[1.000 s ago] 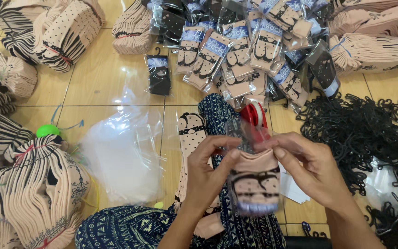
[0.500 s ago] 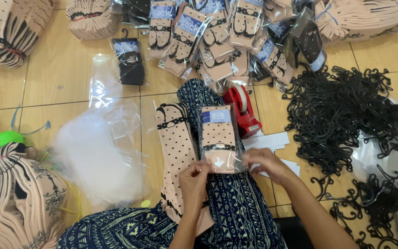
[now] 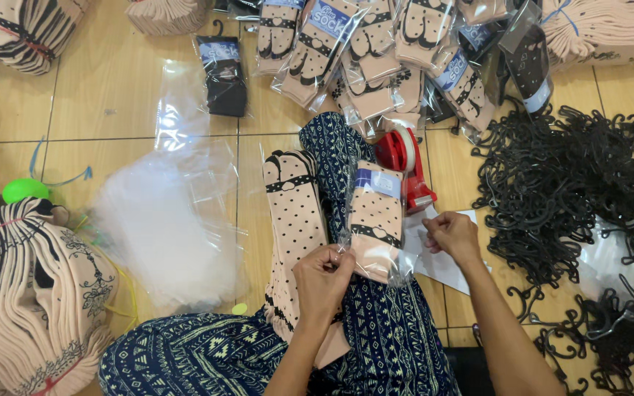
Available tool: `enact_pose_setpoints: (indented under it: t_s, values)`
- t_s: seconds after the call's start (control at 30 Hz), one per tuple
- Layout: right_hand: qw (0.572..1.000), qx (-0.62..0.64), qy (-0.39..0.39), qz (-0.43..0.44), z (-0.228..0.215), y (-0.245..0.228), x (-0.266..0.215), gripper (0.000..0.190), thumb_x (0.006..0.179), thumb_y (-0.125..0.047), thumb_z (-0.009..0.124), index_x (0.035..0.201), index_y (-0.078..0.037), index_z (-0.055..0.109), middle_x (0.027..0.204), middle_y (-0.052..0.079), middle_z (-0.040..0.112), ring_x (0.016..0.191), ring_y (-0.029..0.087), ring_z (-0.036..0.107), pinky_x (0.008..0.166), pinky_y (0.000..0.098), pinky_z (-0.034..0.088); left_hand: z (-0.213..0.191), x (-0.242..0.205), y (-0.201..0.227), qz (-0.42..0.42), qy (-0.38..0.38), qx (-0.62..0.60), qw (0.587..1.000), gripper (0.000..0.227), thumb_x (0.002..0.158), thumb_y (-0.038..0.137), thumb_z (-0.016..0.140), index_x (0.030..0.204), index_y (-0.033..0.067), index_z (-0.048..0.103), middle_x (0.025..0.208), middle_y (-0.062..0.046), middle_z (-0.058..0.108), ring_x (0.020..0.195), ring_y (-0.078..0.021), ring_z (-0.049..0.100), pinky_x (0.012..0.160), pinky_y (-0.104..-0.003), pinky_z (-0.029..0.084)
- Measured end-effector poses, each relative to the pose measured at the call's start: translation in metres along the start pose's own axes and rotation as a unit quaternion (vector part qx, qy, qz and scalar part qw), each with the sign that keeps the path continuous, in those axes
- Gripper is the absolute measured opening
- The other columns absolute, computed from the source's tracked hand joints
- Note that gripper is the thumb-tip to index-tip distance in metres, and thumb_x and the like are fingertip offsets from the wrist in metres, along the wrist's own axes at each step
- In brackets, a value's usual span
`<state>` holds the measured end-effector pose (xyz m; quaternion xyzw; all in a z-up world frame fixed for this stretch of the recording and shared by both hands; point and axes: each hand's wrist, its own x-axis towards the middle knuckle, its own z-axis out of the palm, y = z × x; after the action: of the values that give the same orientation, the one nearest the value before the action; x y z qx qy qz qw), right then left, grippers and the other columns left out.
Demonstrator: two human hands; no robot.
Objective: The person packages pairs of socks by inserting them into individual plastic sleeves, applying adhesive labels, and securing them with tape using a dispenser.
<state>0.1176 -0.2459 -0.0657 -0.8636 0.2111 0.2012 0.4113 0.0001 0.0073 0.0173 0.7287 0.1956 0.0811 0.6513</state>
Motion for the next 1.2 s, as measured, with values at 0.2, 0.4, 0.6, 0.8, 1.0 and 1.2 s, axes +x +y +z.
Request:
enact_pose_setpoints:
  t_s: [0.2,0.4,0.6,0.8,1.0,1.2]
  values:
    - [0.902,0.01,-0.388,-0.191,-0.03,-0.1,-0.071,0.025,0.087,-0.02,0.08,0.073,0.0,0.075,0.052,0.008,0.064,0.038,0.014,0.058,0.036,0.0234,0.04,0.0,-0.002,-0.003,0.018,-0.032,0.039,0.999,0.017,0.076,0.012,0.072,0.059,0.0116,0.073,0.078,-0.003,0.082,0.077,-0.0121,0.077,0.071,-0.028,0.061]
    - [0.921,-0.242,-0.248,-0.181,-0.025,-0.133,-0.059,0.041,0.069,-0.025,0.103,0.056,-0.011,0.068,0.053,-0.001,0.066,0.052,0.008,0.05,0.05,0.0264,0.034,-0.027,-0.004,0.011,-0.071,-0.08,0.047,0.993,0.021,0.075,0.007,0.07,0.055,0.0144,0.07,0.065,-0.002,0.077,0.061,-0.0065,0.069,0.067,-0.026,0.063]
    - [0.828,-0.269,-0.308,-0.384,-0.039,-0.169,-0.159,0.135,0.06,-0.051,0.107,0.161,-0.015,0.024,0.171,0.009,0.02,0.156,0.026,0.022,0.121,0.0448,0.02,-0.045,0.008,0.041,-0.1,-0.07,-0.085,0.989,0.036,0.093,0.039,0.07,0.071,0.0114,0.071,0.057,0.002,0.059,0.046,-0.0067,0.049,0.047,-0.022,0.04]
    - [0.83,-0.191,0.053,-0.521,-0.045,-0.225,-0.128,0.057,0.085,0.0,0.052,0.139,-0.014,0.066,0.108,0.014,0.079,0.052,0.016,0.067,0.037,0.0328,0.056,-0.066,0.028,0.069,-0.064,-0.061,-0.151,0.985,0.088,0.088,0.054,0.054,0.161,0.0186,0.018,0.133,-0.015,0.07,0.11,-0.0187,0.074,0.086,-0.031,0.063]
    - [0.895,-0.052,-0.12,-0.427,0.065,-0.28,-0.045,0.073,0.098,-0.031,0.06,0.155,0.0,0.027,0.154,0.022,0.047,0.141,0.039,0.045,0.115,0.0528,0.034,-0.048,0.033,-0.038,-0.224,-0.091,-0.229,0.943,0.057,0.1,0.027,0.05,0.152,0.0055,0.04,0.139,-0.021,0.064,0.125,-0.0292,0.066,0.109,-0.036,0.054]
    - [0.799,-0.261,0.038,-0.541,0.159,-0.2,0.002,0.013,0.091,-0.007,0.063,0.081,-0.007,0.071,0.078,0.008,0.071,0.063,0.036,0.068,0.051,0.049,0.05,-0.044,0.034,-0.077,-0.203,-0.089,-0.258,0.94,0.06,0.101,0.035,0.045,0.153,0.0067,0.04,0.138,-0.023,0.065,0.123,-0.0306,0.068,0.104,-0.036,0.055]
